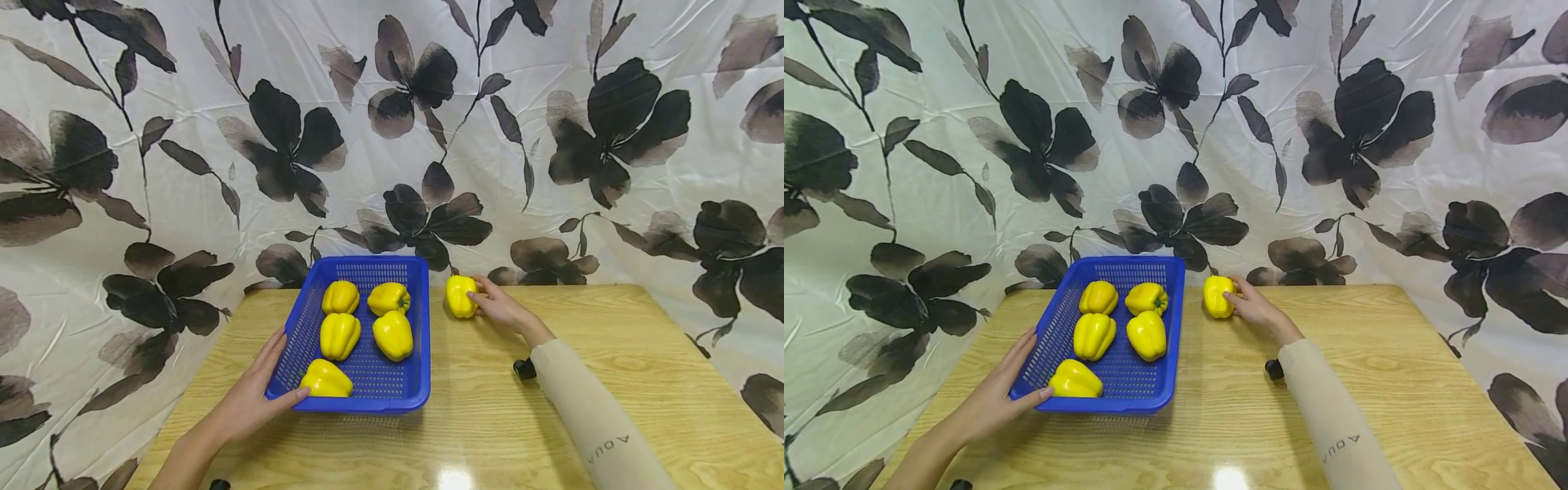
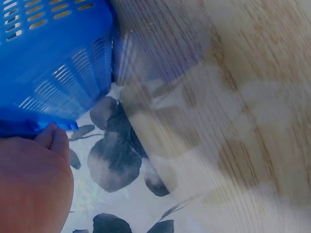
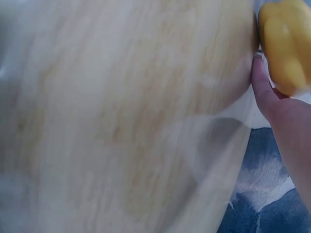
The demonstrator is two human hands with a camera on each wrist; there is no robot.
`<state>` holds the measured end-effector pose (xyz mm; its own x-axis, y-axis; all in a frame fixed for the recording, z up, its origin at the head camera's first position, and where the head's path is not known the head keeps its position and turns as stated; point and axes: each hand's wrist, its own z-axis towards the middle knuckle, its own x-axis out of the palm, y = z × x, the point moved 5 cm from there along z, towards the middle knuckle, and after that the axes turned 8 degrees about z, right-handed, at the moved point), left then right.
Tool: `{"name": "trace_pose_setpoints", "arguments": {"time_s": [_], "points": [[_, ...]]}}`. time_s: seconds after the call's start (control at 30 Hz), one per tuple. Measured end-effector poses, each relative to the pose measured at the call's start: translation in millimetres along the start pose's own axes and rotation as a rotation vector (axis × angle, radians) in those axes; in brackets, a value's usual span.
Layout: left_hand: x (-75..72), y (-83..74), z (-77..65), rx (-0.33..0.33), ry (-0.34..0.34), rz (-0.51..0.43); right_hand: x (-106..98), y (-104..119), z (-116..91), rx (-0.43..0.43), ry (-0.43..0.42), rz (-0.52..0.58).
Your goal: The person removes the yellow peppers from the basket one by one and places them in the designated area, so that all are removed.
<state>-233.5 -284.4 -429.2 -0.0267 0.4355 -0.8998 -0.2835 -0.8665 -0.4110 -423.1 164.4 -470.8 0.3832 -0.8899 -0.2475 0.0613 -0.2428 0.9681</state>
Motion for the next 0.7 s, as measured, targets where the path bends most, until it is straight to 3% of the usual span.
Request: {"name": "trace_pose_setpoints", "arguments": {"time_s": [0.37,0.7], "points": [[-1.6,-1.1,0.0,-0.002,-0.003,0.001,0.2,-2.1,-1.2,0.022,0.038,0.062],[-0.6,-1.8,0.1,-0.016,0.01,0.007,-1.1,-0.2,-7.6,0.009,0.032,0.023]]}}
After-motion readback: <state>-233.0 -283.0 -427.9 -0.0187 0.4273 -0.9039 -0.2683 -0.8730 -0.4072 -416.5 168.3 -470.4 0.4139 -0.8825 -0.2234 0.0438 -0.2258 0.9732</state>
